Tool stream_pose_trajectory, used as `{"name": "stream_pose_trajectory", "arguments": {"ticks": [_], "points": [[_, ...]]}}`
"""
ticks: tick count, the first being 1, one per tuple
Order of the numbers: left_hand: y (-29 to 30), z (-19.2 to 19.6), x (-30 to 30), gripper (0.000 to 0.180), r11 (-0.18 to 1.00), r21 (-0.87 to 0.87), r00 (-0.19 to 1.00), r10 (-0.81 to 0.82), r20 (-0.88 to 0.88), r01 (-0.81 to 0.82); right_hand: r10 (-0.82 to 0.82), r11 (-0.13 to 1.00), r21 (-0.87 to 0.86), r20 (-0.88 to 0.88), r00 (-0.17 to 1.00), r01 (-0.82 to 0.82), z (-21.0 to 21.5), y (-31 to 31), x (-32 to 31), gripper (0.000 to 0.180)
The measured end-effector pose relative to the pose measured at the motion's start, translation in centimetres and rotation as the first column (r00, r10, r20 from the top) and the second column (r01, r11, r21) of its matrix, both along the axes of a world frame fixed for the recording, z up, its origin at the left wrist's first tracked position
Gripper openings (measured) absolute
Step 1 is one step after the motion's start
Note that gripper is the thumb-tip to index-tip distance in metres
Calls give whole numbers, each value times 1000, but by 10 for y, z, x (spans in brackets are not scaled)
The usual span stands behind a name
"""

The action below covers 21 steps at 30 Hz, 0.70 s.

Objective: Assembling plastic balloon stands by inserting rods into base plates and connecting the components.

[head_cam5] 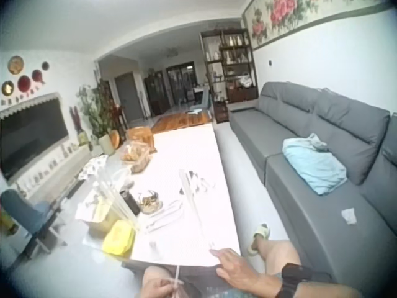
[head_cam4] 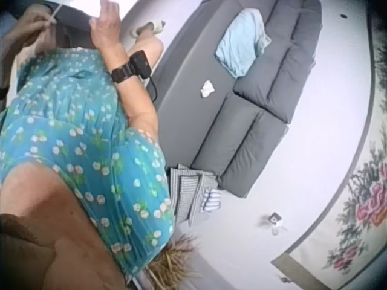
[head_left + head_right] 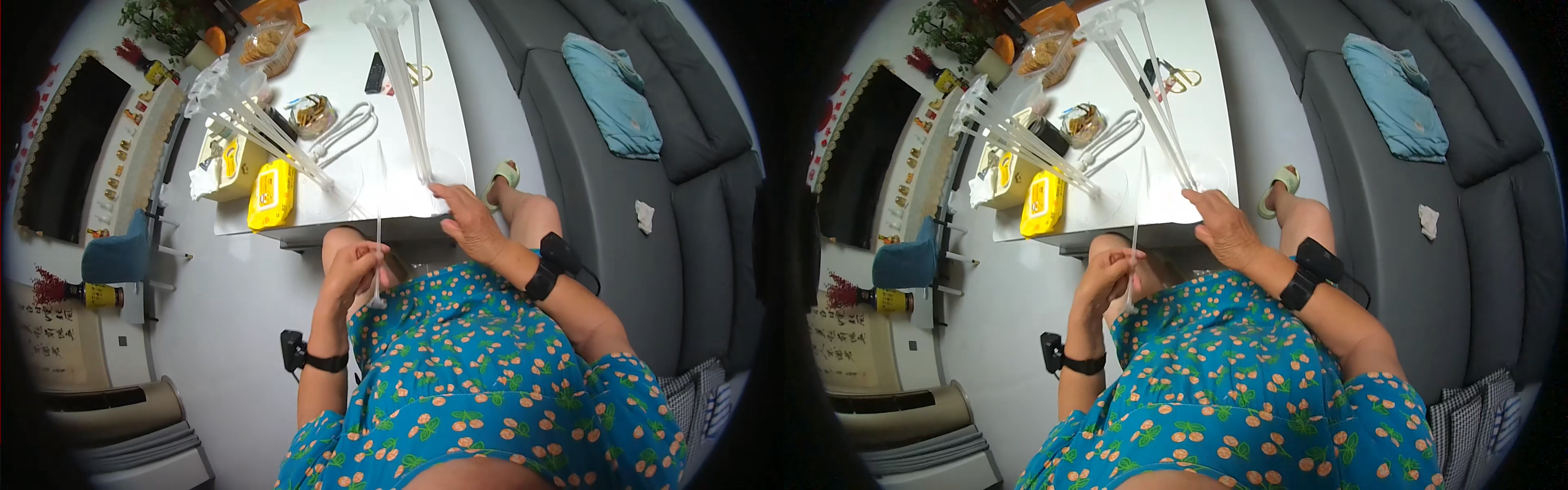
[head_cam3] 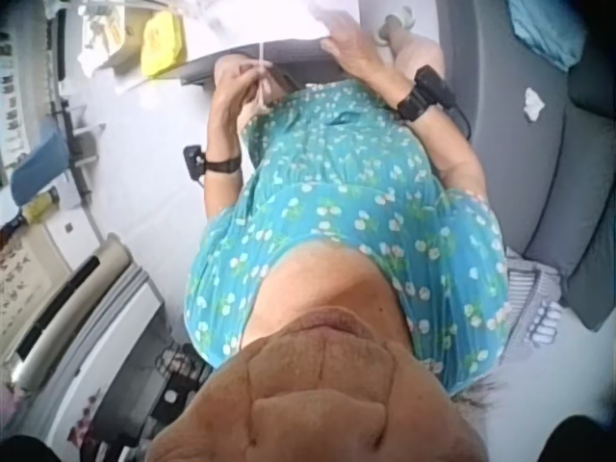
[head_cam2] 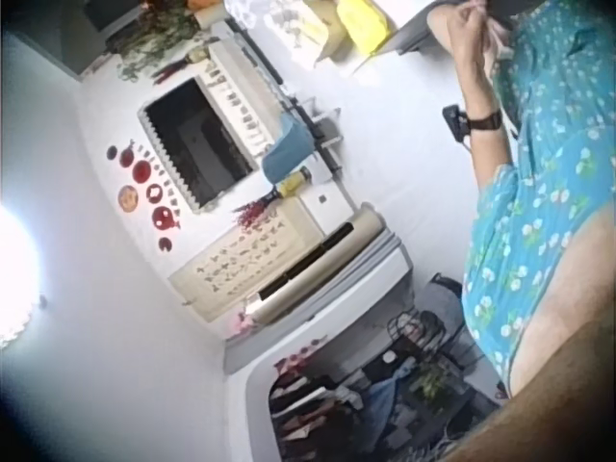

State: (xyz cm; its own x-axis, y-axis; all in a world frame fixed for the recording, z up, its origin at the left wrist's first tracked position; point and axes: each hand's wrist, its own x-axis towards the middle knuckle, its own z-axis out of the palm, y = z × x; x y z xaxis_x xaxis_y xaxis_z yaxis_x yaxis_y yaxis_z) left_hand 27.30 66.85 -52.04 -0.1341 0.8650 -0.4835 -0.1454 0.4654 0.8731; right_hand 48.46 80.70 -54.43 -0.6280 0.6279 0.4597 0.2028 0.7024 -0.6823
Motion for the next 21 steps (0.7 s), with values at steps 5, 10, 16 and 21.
{"name": "stream_pose_trajectory", "arguments": {"ticks": [5, 10, 16, 21], "points": [[-50, 34, 13, 49, 989, -72, 992, -129, 8, 130, 156, 961, 229, 21, 988, -156, -5, -28, -42, 45], [-71, 42, 18, 56, 977, -89, 981, -191, 22, 193, 186, 844, 483, 146, 972, -234, -48, -34, -52, 17], [-61, 42, -13, 43, 924, 329, 905, 38, 423, -193, 191, 878, 381, 279, 941, -291, -39, -36, -43, 11], [-1, -62, -42, 25, 881, 449, 883, 322, -342, -147, 210, 936, 280, 35, 977, -212, -20, -47, -47, 11]]}}
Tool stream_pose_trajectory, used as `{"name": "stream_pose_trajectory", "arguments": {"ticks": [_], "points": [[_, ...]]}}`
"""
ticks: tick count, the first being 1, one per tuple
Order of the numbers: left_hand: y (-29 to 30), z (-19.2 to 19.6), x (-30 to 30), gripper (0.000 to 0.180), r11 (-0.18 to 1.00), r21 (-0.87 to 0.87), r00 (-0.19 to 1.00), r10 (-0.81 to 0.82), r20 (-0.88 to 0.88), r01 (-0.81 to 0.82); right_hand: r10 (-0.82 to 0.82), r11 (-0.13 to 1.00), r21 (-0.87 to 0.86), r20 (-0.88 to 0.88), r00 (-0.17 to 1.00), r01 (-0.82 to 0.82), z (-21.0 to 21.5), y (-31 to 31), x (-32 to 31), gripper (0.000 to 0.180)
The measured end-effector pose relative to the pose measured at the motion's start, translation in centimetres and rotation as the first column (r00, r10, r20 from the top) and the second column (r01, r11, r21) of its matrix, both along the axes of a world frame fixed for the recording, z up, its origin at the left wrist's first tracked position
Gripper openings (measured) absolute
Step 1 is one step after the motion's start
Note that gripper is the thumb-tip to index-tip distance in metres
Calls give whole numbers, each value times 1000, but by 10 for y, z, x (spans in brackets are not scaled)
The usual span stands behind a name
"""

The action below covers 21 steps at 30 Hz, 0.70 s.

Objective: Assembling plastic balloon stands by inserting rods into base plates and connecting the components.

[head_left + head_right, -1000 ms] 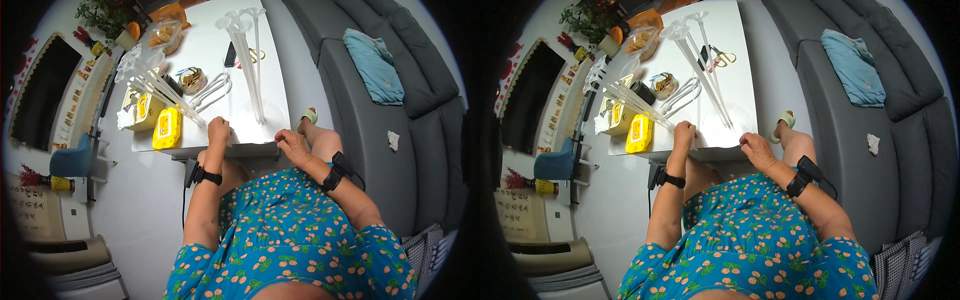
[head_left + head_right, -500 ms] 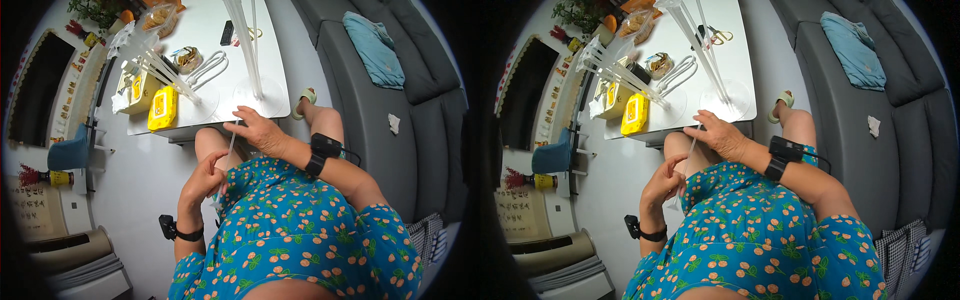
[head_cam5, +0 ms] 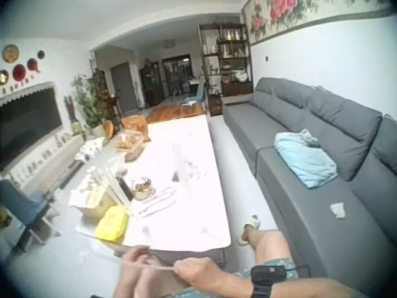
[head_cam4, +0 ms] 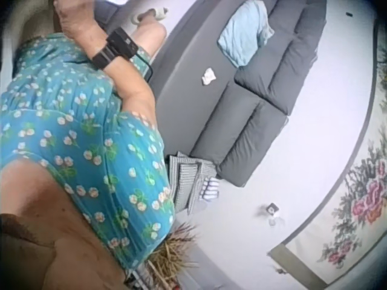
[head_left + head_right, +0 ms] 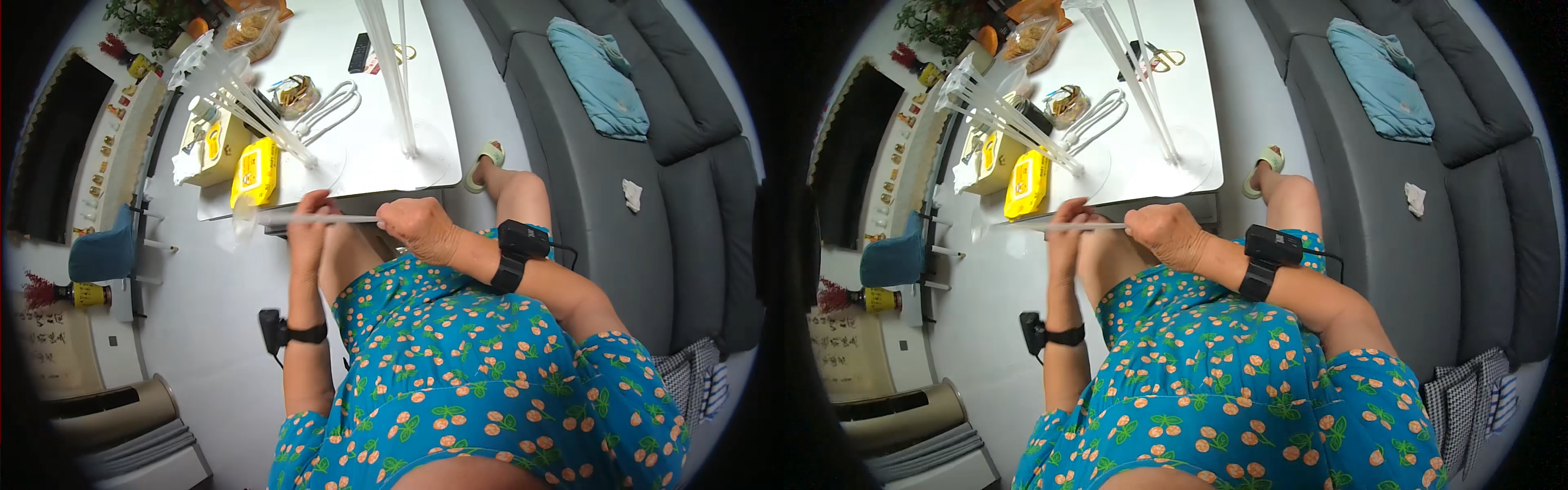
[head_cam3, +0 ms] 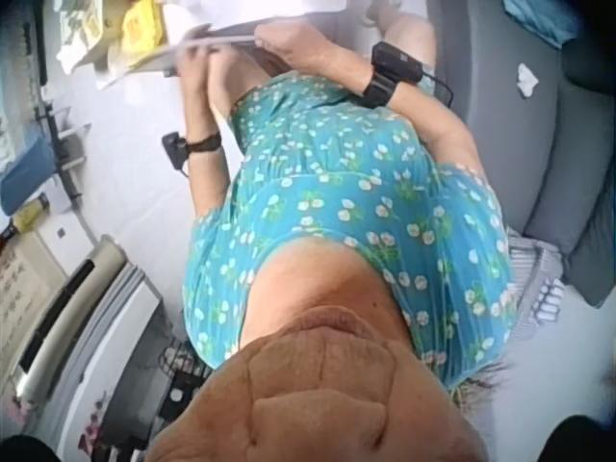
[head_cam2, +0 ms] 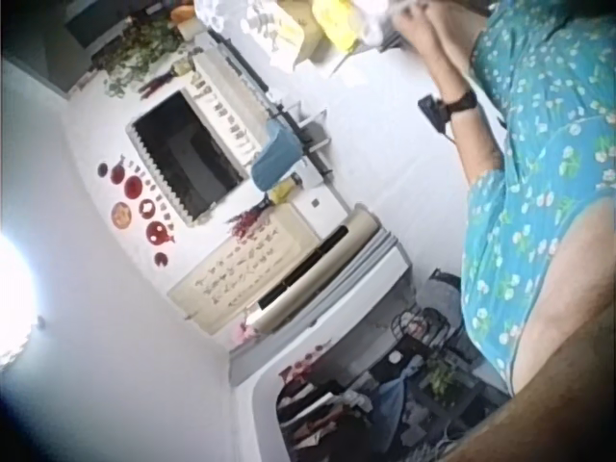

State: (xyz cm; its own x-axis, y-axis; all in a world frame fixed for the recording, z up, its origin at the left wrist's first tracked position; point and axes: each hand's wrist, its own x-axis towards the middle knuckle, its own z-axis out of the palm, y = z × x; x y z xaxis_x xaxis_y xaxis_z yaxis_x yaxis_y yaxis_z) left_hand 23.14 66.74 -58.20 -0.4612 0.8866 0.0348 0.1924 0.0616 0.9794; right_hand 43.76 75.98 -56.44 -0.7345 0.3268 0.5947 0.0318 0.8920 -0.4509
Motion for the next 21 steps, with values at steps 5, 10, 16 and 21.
{"name": "stream_pose_trajectory", "arguments": {"ticks": [5, 10, 16, 21], "points": [[64, -42, 41, 38, 963, 32, 613, -143, -777, 266, -116, 952, -286, -18, 993, 106, -8, 20, 28, 12], [80, -65, 44, 46, 988, -37, 494, -107, -863, 150, -206, 684, -699, 91, 974, 210, -19, 27, 47, 15], [76, -85, 24, 45, 998, -33, 412, -52, -910, 54, -278, 553, -821, -23, 960, 140, -30, 42, 22, 17], [95, -120, 44, 40, 997, 41, 314, 60, -948, -67, -339, 584, -799, -84, 937, 139, -39, 74, -4, 15]]}}
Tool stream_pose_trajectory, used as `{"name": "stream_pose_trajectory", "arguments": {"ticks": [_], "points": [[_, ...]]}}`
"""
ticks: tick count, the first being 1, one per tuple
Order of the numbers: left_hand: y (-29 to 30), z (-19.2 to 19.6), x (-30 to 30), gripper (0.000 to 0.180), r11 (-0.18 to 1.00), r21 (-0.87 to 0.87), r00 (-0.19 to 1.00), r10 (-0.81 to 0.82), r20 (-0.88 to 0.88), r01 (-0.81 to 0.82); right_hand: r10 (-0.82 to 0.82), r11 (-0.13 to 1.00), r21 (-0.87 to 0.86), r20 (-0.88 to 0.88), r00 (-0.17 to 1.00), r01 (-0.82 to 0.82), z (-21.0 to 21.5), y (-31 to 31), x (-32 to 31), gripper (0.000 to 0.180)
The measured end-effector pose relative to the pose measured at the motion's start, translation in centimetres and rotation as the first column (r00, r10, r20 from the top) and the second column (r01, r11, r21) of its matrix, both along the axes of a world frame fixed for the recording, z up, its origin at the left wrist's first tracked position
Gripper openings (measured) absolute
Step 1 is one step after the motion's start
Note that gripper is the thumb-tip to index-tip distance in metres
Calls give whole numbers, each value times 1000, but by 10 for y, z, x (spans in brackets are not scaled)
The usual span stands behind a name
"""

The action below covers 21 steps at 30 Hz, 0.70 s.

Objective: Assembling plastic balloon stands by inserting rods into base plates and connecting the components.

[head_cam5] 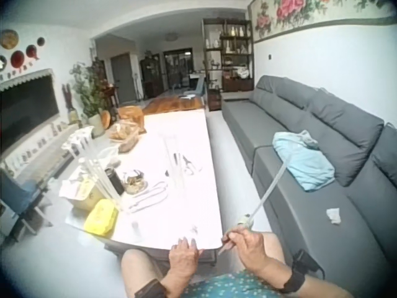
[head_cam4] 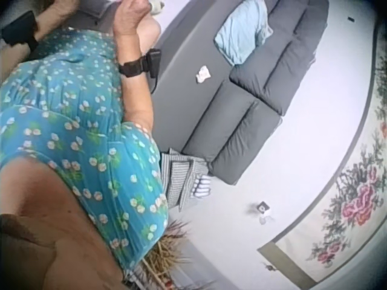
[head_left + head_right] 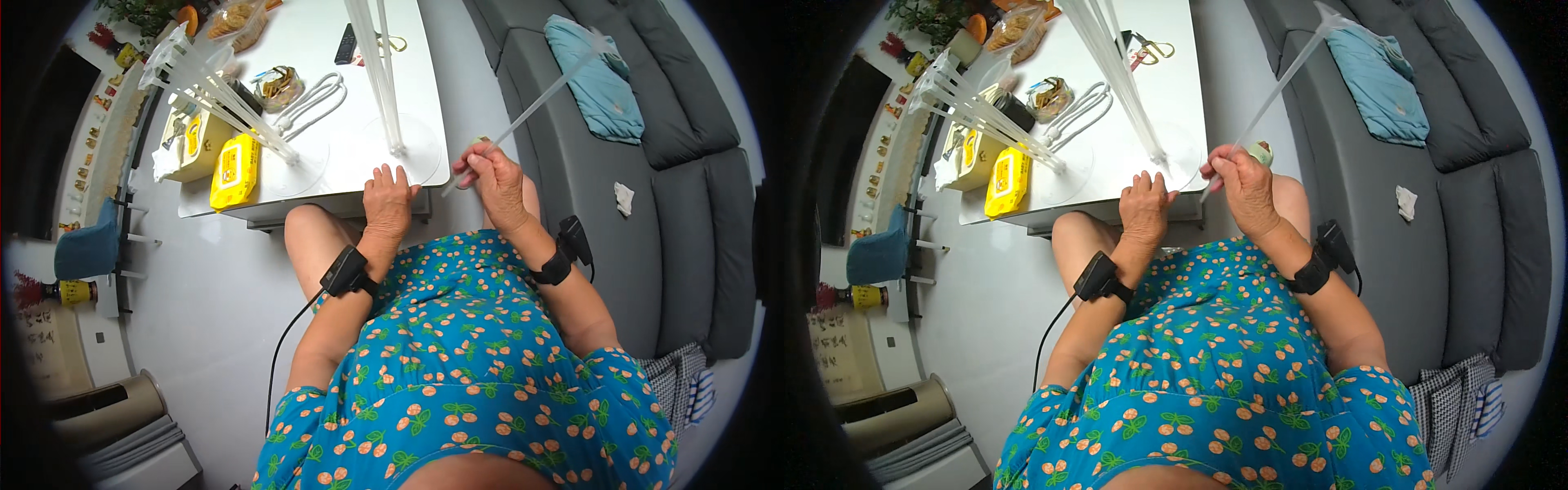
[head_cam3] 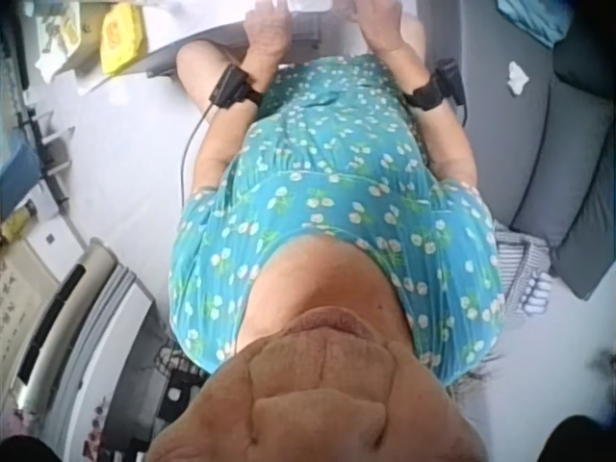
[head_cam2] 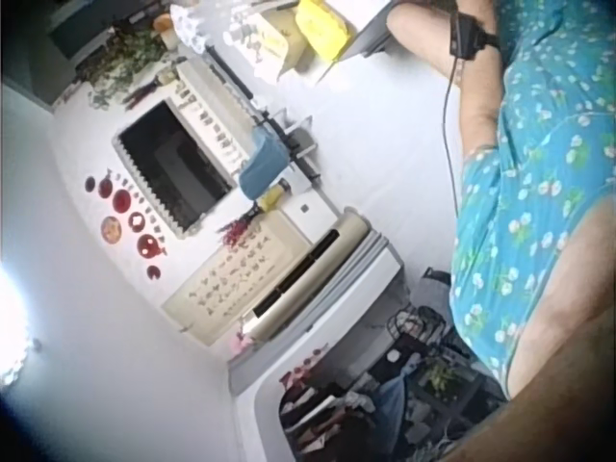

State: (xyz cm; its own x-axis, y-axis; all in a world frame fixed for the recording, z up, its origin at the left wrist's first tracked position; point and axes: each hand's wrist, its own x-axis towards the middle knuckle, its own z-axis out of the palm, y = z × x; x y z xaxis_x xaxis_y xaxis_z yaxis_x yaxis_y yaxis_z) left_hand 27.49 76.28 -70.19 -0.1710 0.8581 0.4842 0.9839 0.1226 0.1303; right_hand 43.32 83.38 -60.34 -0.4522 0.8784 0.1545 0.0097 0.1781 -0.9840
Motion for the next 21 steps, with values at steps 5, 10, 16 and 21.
{"name": "stream_pose_trajectory", "arguments": {"ticks": [5, 10, 16, 21], "points": [[15, -6, 16, 36, 983, -167, 994, 84, 63, -72, -27, 952, 306, 63, 998, 6, 3, 23, -22, 16], [12, -14, 18, 38, 996, -77, 994, 33, -101, -41, 11, 953, 299, 99, 995, -40, -18, 29, -39, 14], [6, -4, 11, 52, 978, -171, 979, -144, -146, 119, -24, 928, 363, 298, 954, -90, -46, 37, -24, 13], [3, -7, 14, 54, 970, -176, 982, -180, -64, 166, -74, 964, 267, 319, 945, -15, -68, 34, -11, 10]]}}
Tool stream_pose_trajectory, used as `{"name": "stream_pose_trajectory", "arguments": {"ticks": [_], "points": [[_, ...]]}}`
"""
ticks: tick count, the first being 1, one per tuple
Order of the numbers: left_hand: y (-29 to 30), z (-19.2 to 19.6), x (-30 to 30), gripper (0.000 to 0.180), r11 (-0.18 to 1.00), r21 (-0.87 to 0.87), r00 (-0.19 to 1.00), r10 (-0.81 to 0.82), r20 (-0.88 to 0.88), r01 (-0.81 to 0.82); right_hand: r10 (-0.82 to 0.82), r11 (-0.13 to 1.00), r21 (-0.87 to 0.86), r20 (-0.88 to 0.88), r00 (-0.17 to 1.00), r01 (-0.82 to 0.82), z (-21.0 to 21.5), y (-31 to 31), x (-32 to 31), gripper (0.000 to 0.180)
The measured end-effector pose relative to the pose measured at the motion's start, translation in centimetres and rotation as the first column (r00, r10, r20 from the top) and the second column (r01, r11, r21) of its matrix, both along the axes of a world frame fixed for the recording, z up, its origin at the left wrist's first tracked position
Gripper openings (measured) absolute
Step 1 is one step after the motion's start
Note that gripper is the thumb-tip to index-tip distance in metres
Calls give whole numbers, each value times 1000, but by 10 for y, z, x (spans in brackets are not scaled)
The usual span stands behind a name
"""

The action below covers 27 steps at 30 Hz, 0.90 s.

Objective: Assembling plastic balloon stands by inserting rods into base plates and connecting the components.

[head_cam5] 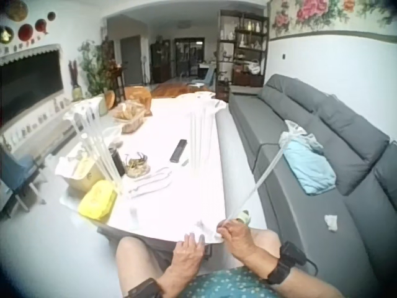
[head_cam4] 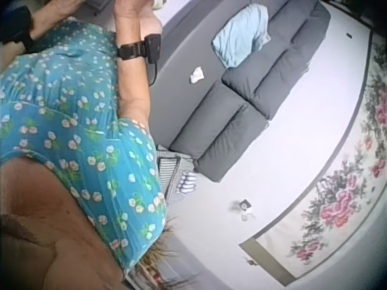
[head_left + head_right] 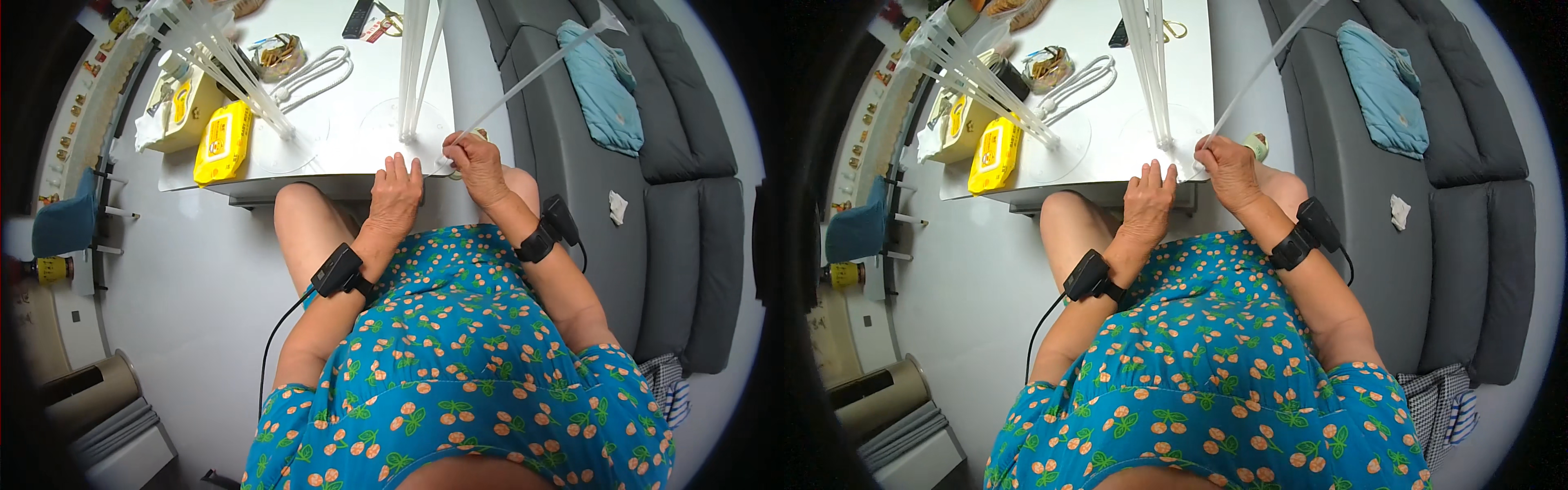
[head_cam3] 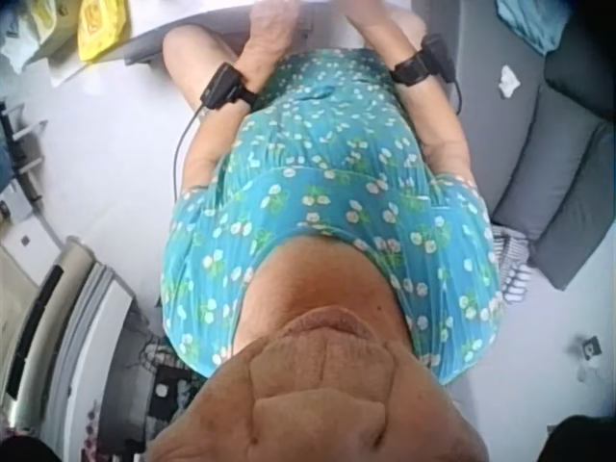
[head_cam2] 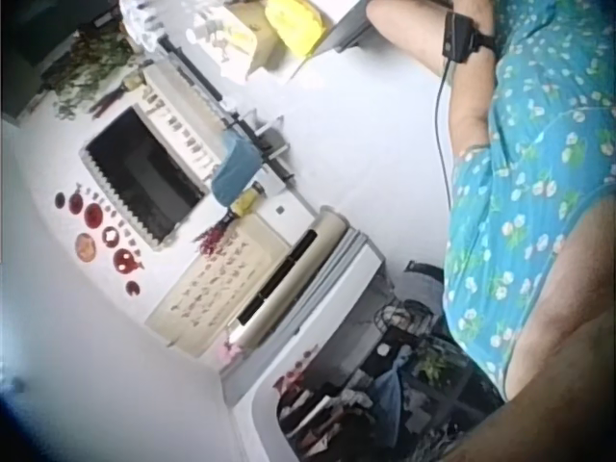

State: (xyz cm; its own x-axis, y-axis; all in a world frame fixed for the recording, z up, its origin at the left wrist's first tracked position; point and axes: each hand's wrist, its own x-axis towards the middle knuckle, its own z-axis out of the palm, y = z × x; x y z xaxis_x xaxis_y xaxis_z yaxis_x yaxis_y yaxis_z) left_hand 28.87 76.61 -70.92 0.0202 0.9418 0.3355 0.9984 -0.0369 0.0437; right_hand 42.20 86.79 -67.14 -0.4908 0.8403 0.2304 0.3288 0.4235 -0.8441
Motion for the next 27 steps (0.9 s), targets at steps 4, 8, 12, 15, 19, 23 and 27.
{"name": "stream_pose_trajectory", "arguments": {"ticks": [4, 8, 12, 15, 19, 23, 27], "points": [[-1, -7, 0, 44, 995, 94, 999, 28, -30, -25, 14, 981, -187, -168, 986, -46, -11, -7, -7, 10], [4, -10, -2, 34, 983, 182, 997, 9, -76, 5, 2, 998, -55, -213, 977, -14, -10, -7, -25, 9], [7, -9, -3, 33, 983, 181, 998, 21, -64, -10, 31, 987, 161, -161, 987, -5, -8, 2, -41, 9], [9, -10, 0, 32, 974, 224, 999, 13, -36, -4, 1, 1000, 26, -172, 985, 3, -11, 3, -46, 9], [5, -10, 0, 36, 977, 213, 999, 35, -36, -27, -4, 967, 251, -110, 994, 31, -17, 1, -53, 10], [2, -9, -3, 35, 974, 224, 998, 30, -55, -16, 3, 899, 438, 0, 1000, -3, -15, 1, -56, 9], [3, -11, -3, 34, 969, 246, 998, 30, -54, -16, 8, 928, 370, 99, 995, -44, -16, 5, -56, 14]]}}
